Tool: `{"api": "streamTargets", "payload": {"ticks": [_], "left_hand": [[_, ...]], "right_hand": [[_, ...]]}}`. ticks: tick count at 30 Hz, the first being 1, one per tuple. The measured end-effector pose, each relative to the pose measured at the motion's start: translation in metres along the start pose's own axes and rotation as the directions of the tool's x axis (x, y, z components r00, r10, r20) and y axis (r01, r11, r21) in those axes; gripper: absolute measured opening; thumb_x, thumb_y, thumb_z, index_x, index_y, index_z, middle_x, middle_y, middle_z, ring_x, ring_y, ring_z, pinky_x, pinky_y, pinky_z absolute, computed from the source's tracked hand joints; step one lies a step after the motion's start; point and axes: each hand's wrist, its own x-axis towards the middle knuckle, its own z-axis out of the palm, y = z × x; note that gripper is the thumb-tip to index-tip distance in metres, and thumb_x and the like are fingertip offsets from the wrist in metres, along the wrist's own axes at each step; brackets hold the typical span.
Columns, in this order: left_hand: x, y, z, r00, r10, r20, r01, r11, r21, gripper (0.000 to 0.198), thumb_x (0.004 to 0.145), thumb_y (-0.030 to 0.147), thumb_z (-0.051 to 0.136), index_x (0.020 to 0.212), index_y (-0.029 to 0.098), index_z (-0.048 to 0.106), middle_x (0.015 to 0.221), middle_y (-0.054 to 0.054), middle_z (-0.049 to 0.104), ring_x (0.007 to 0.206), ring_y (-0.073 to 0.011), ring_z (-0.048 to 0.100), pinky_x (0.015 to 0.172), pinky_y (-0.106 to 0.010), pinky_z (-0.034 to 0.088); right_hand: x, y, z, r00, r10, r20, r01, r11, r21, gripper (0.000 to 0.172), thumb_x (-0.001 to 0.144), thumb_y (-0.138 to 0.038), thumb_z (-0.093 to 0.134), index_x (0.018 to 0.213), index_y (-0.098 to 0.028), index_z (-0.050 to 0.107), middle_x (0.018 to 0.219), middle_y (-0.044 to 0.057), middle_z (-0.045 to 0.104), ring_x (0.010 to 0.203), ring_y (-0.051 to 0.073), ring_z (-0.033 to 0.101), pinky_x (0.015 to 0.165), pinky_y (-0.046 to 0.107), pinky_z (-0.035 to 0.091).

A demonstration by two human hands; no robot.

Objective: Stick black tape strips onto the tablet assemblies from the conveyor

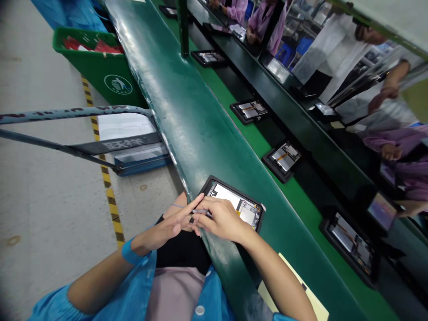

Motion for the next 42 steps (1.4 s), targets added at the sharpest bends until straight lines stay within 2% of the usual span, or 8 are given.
{"api": "streamTargets", "payload": {"ticks": [7,12,15,18,23,26,29,42], "left_hand": [[0.004,-0.013,0.001,0.999,-0.037,-0.024,0.032,0.983,-0.182,0.108,0.088,0.077,0.055,0.164,0.023,0.0,0.119,-0.017,0.072,0.103,-0.0283,0.071,0.088,-0.042,0.053],[0.003,-0.024,-0.001,0.998,-0.047,-0.036,0.039,0.981,-0.188,0.092,0.098,0.069,0.046,0.165,0.023,0.004,0.13,-0.023,0.068,0.113,-0.0312,0.07,0.087,-0.04,0.052],[0.002,-0.029,-0.007,0.993,0.033,-0.115,-0.041,0.997,-0.071,0.082,0.102,0.063,0.044,0.165,0.021,0.012,0.13,-0.022,0.069,0.109,-0.0282,0.072,0.086,-0.038,0.053],[0.001,-0.029,-0.014,0.954,0.147,-0.263,-0.082,0.967,0.241,0.066,0.105,0.051,0.046,0.161,0.023,0.029,0.134,-0.017,0.068,0.113,-0.0249,0.069,0.093,-0.039,0.053],[0.003,-0.03,-0.022,0.897,0.361,-0.253,-0.001,0.575,0.818,0.046,0.101,0.04,0.053,0.146,0.027,0.056,0.148,-0.011,0.059,0.138,-0.0286,0.053,0.117,-0.052,0.039],[0.006,-0.034,-0.023,0.91,0.386,-0.151,0.022,0.318,0.948,0.043,0.1,0.041,0.055,0.141,0.029,0.061,0.156,-0.011,0.049,0.147,-0.0339,0.042,0.117,-0.059,0.036],[0.008,-0.039,-0.023,0.928,0.365,-0.076,0.019,0.158,0.987,0.039,0.1,0.041,0.055,0.135,0.03,0.066,0.162,-0.012,0.041,0.151,-0.0389,0.033,0.116,-0.065,0.033],[0.023,-0.034,-0.02,0.966,0.256,-0.032,0.047,-0.054,0.997,0.051,0.096,0.048,0.061,0.144,0.031,0.059,0.167,-0.013,0.032,0.153,-0.0431,0.026,0.119,-0.07,0.025]], "right_hand": [[-0.008,0.006,0.003,0.993,-0.046,-0.11,0.031,0.991,-0.13,0.019,0.102,-0.031,0.052,0.09,-0.021,0.063,0.084,0.002,0.065,0.074,0.015,0.057,0.071,0.026,0.04],[-0.012,0.02,-0.003,0.957,-0.042,-0.285,0.023,0.997,-0.071,0.016,0.101,-0.031,0.055,0.093,-0.021,0.064,0.084,0.002,0.065,0.072,0.015,0.058,0.068,0.027,0.04],[-0.011,0.04,-0.013,0.937,0.069,-0.342,-0.077,0.997,-0.01,0.019,0.1,-0.035,0.058,0.089,-0.021,0.066,0.083,0.002,0.066,0.075,0.017,0.06,0.07,0.028,0.042],[-0.008,0.062,-0.019,0.919,0.152,-0.365,-0.163,0.987,0.0,0.022,0.098,-0.036,0.057,0.086,-0.02,0.066,0.084,0.003,0.065,0.078,0.018,0.061,0.074,0.029,0.043],[-0.003,0.076,-0.008,0.96,0.139,-0.243,-0.16,0.985,-0.068,0.019,0.098,-0.033,0.058,0.087,-0.021,0.069,0.093,0.003,0.065,0.084,0.017,0.062,0.078,0.029,0.044],[0.0,0.074,0.0,0.973,0.128,-0.193,-0.157,0.978,-0.139,0.015,0.098,-0.028,0.06,0.09,-0.022,0.07,0.099,0.002,0.064,0.085,0.016,0.062,0.076,0.028,0.043],[0.002,0.072,0.003,0.972,0.144,-0.185,-0.184,0.958,-0.22,0.01,0.097,-0.026,0.062,0.093,-0.023,0.071,0.103,0.002,0.063,0.085,0.015,0.062,0.076,0.027,0.042],[0.005,0.069,0.002,0.964,0.2,-0.175,-0.247,0.914,-0.32,0.01,0.098,-0.025,0.062,0.093,-0.023,0.071,0.105,0.002,0.063,0.084,0.015,0.062,0.073,0.026,0.042]]}}
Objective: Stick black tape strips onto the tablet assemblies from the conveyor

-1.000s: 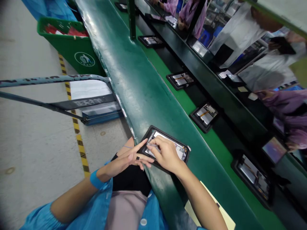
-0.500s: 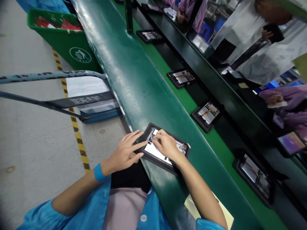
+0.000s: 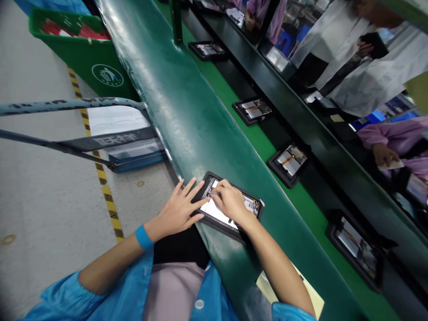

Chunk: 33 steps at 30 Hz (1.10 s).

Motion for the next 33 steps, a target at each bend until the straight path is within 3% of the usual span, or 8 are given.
{"api": "streamTargets", "payload": {"ticks": [8,12,16,21,26,29,33], "left_hand": [[0.004,0.0,0.001,1.0,0.004,0.023,-0.005,0.999,0.054,0.052,0.097,0.053,0.057,0.144,0.029,0.059,0.166,-0.015,0.033,0.153,-0.0441,0.026,0.119,-0.07,0.024],[0.006,-0.003,0.001,0.999,0.037,0.013,-0.037,0.998,0.051,0.053,0.096,0.054,0.058,0.143,0.03,0.059,0.167,-0.013,0.032,0.153,-0.042,0.027,0.121,-0.069,0.02],[0.01,-0.006,0.002,0.998,0.067,0.017,-0.068,0.997,0.045,0.055,0.096,0.052,0.059,0.147,0.029,0.055,0.166,-0.015,0.033,0.153,-0.0432,0.028,0.12,-0.071,0.019],[0.015,-0.005,0.005,0.999,0.046,-0.014,-0.046,0.999,0.023,0.054,0.096,0.05,0.06,0.146,0.028,0.056,0.166,-0.015,0.033,0.153,-0.0442,0.028,0.119,-0.071,0.021],[0.013,-0.008,0.006,0.999,-0.019,-0.027,0.021,0.999,0.049,0.051,0.1,0.046,0.053,0.147,0.027,0.055,0.165,-0.017,0.034,0.152,-0.044,0.03,0.118,-0.071,0.025],[0.011,-0.016,0.01,0.991,-0.077,-0.106,0.082,0.996,0.044,0.052,0.101,0.043,0.049,0.149,0.024,0.052,0.163,-0.019,0.036,0.15,-0.0423,0.034,0.116,-0.068,0.03],[0.013,-0.026,0.018,0.967,-0.079,-0.244,0.08,0.997,-0.008,0.053,0.102,0.039,0.046,0.153,0.024,0.047,0.162,-0.017,0.039,0.15,-0.0381,0.037,0.118,-0.062,0.032]], "right_hand": [[-0.002,0.002,0.008,0.998,0.017,-0.064,-0.019,0.999,-0.036,0.012,0.099,-0.029,0.06,0.098,-0.023,0.071,0.108,0.003,0.061,0.082,0.016,0.062,0.074,0.027,0.046],[-0.006,0.006,0.004,0.976,0.046,-0.211,-0.046,0.999,0.007,0.022,0.097,-0.031,0.059,0.116,-0.022,0.067,0.113,0.007,0.063,0.091,0.02,0.064,0.08,0.031,0.05],[-0.02,0.009,-0.006,0.953,0.042,-0.302,-0.026,0.998,0.057,0.022,0.099,-0.034,0.056,0.114,-0.022,0.067,0.109,0.009,0.065,0.095,0.023,0.065,0.083,0.034,0.051],[-0.057,0.006,-0.003,0.956,-0.02,-0.293,0.031,0.999,0.031,0.023,0.103,-0.036,0.051,0.111,-0.023,0.068,0.103,0.008,0.066,0.08,0.019,0.065,0.072,0.03,0.051],[-0.1,0.006,0.014,0.961,-0.122,-0.25,0.111,0.992,-0.059,0.023,0.103,-0.039,0.056,0.112,-0.02,0.066,0.102,0.009,0.068,0.09,0.022,0.068,0.077,0.031,0.052],[-0.119,0.006,0.031,0.97,-0.17,-0.177,0.129,0.967,-0.222,0.028,0.098,-0.044,0.063,0.112,-0.019,0.065,0.103,0.01,0.07,0.085,0.023,0.068,0.073,0.033,0.051],[-0.13,0.01,0.052,0.974,-0.174,-0.144,0.097,0.898,-0.43,0.01,0.099,-0.028,0.061,0.102,-0.019,0.065,0.095,0.007,0.072,0.074,0.019,0.066,0.067,0.032,0.046]]}}
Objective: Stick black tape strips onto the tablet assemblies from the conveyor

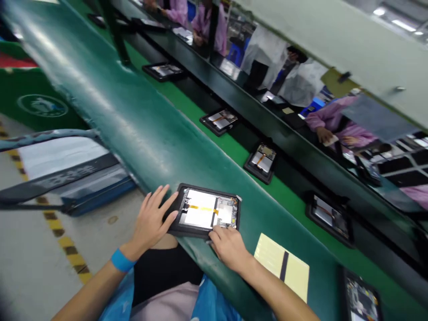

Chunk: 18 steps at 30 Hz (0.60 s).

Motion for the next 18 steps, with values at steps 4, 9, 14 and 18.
{"api": "streamTargets", "payload": {"ticks": [4,9,14,18], "left_hand": [[0.007,-0.008,0.005,1.0,0.019,-0.024,-0.02,0.998,-0.052,0.056,0.102,0.035,0.046,0.157,0.029,0.038,0.163,-0.014,0.038,0.15,-0.0352,0.037,0.12,-0.059,0.03],[0.014,-0.012,0.009,0.999,0.023,-0.048,-0.027,0.997,-0.076,0.057,0.103,0.032,0.044,0.158,0.03,0.034,0.158,-0.015,0.044,0.146,-0.0361,0.042,0.117,-0.059,0.035],[0.02,-0.01,0.014,0.996,0.046,-0.08,-0.054,0.993,-0.105,0.058,0.102,0.033,0.045,0.158,0.031,0.033,0.157,-0.014,0.045,0.144,-0.0371,0.045,0.117,-0.06,0.036],[0.024,-0.008,0.016,0.991,0.066,-0.116,-0.08,0.989,-0.124,0.06,0.102,0.033,0.046,0.159,0.034,0.031,0.156,-0.014,0.046,0.142,-0.0388,0.047,0.115,-0.061,0.038]], "right_hand": [[-0.011,0.009,-0.001,0.998,0.062,0.005,-0.062,0.997,-0.045,0.005,0.097,-0.022,0.06,0.096,-0.019,0.063,0.09,0.005,0.071,0.073,0.019,0.065,0.067,0.032,0.046],[-0.04,0.024,-0.019,0.989,0.125,-0.074,-0.13,0.989,-0.068,0.007,0.099,-0.022,0.056,0.099,-0.019,0.062,0.09,0.006,0.071,0.076,0.02,0.066,0.069,0.033,0.047],[-0.075,0.038,-0.035,0.962,0.211,-0.171,-0.235,0.963,-0.133,0.013,0.1,-0.022,0.05,0.1,-0.019,0.062,0.09,0.007,0.071,0.072,0.019,0.065,0.066,0.033,0.046],[-0.111,0.051,-0.045,0.924,0.272,-0.27,-0.337,0.912,-0.235,0.017,0.102,-0.019,0.046,0.098,-0.018,0.063,0.09,0.007,0.072,0.071,0.019,0.064,0.066,0.033,0.045]]}}
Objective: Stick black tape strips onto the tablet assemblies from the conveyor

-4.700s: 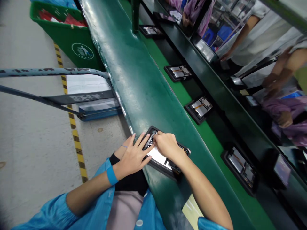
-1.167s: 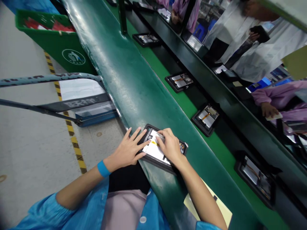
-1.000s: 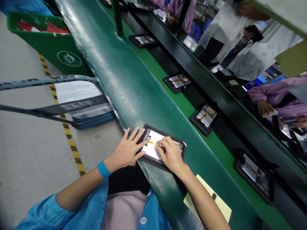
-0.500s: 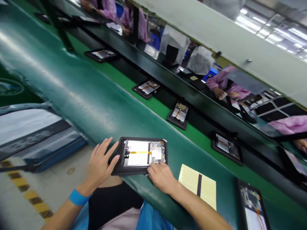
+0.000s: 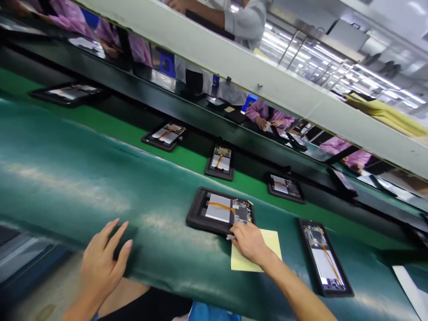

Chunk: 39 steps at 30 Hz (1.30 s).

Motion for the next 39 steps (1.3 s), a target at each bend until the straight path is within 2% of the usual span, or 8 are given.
{"api": "streamTargets", "payload": {"ticks": [5,10,14,17,22,28,35,39], "left_hand": [[0.0,-0.005,0.008,0.999,0.032,0.004,-0.032,0.999,-0.013,0.064,0.101,0.033,0.048,0.161,0.036,0.027,0.158,-0.014,0.043,0.141,-0.0408,0.046,0.114,-0.064,0.038],[0.0,-0.007,0.015,0.999,0.054,0.005,-0.054,0.998,-0.016,0.067,0.1,0.033,0.049,0.162,0.038,0.024,0.161,-0.011,0.04,0.142,-0.0394,0.045,0.115,-0.063,0.037],[0.002,-0.006,0.017,0.998,0.062,-0.017,-0.062,0.998,-0.019,0.067,0.099,0.031,0.048,0.161,0.04,0.024,0.161,-0.01,0.04,0.142,-0.0384,0.047,0.116,-0.062,0.038],[0.002,-0.008,0.021,0.997,0.078,-0.008,-0.078,0.997,0.006,0.068,0.099,0.031,0.05,0.161,0.038,0.025,0.161,-0.011,0.041,0.141,-0.0387,0.047,0.116,-0.061,0.037],[0.004,-0.007,0.027,0.996,0.087,0.024,-0.087,0.996,0.021,0.068,0.098,0.03,0.051,0.161,0.036,0.026,0.157,-0.014,0.044,0.142,-0.0388,0.047,0.116,-0.062,0.036],[0.003,-0.005,0.028,0.99,0.125,0.071,-0.13,0.989,0.07,0.07,0.098,0.028,0.052,0.161,0.035,0.023,0.151,-0.016,0.049,0.141,-0.0384,0.046,0.115,-0.062,0.035],[0.002,-0.009,0.032,0.99,0.14,0.005,-0.14,0.988,0.063,0.059,0.099,0.029,0.049,0.157,0.03,0.036,0.148,-0.014,0.052,0.138,-0.0345,0.05,0.116,-0.056,0.036],[0.002,-0.008,0.034,0.99,0.141,-0.004,-0.14,0.988,0.069,0.05,0.1,0.03,0.049,0.149,0.026,0.046,0.147,-0.015,0.054,0.137,-0.0334,0.051,0.116,-0.055,0.037]], "right_hand": [[-0.025,0.041,-0.014,0.963,0.268,0.01,-0.265,0.955,-0.137,0.02,0.102,-0.026,0.049,0.099,-0.02,0.067,0.093,0.008,0.073,0.077,0.02,0.066,0.07,0.032,0.044],[-0.02,0.102,-0.019,0.799,0.601,0.028,-0.572,0.774,-0.27,0.03,0.103,-0.036,0.046,0.104,-0.018,0.07,0.104,0.014,0.072,0.082,0.024,0.066,0.076,0.034,0.046],[-0.011,0.145,-0.011,0.702,0.712,-0.016,-0.681,0.665,-0.308,0.035,0.103,-0.035,0.044,0.116,-0.012,0.067,0.116,0.019,0.068,0.08,0.026,0.066,0.072,0.036,0.046],[-0.002,0.152,0.004,0.654,0.756,0.016,-0.717,0.627,-0.306,0.036,0.1,-0.032,0.05,0.128,-0.013,0.062,0.125,0.019,0.064,0.076,0.023,0.067,0.064,0.034,0.046],[0.036,0.126,0.039,0.712,0.683,0.164,-0.653,0.73,-0.202,0.031,0.102,-0.037,0.054,0.128,-0.024,0.065,0.125,0.008,0.065,0.091,0.02,0.07,0.068,0.028,0.05],[0.099,0.109,0.064,0.743,0.629,0.229,-0.623,0.775,-0.107,0.034,0.103,-0.035,0.053,0.134,-0.025,0.062,0.133,0.007,0.062,0.096,0.019,0.07,0.074,0.028,0.05],[0.13,0.108,0.051,0.745,0.592,0.307,-0.597,0.797,-0.088,0.019,0.101,-0.028,0.056,0.111,-0.018,0.068,0.118,0.009,0.069,0.089,0.02,0.07,0.073,0.028,0.045],[0.147,0.075,0.031,0.801,0.504,0.323,-0.528,0.849,-0.014,0.02,0.102,-0.031,0.055,0.112,-0.018,0.066,0.116,0.01,0.07,0.09,0.022,0.069,0.076,0.029,0.043]]}}
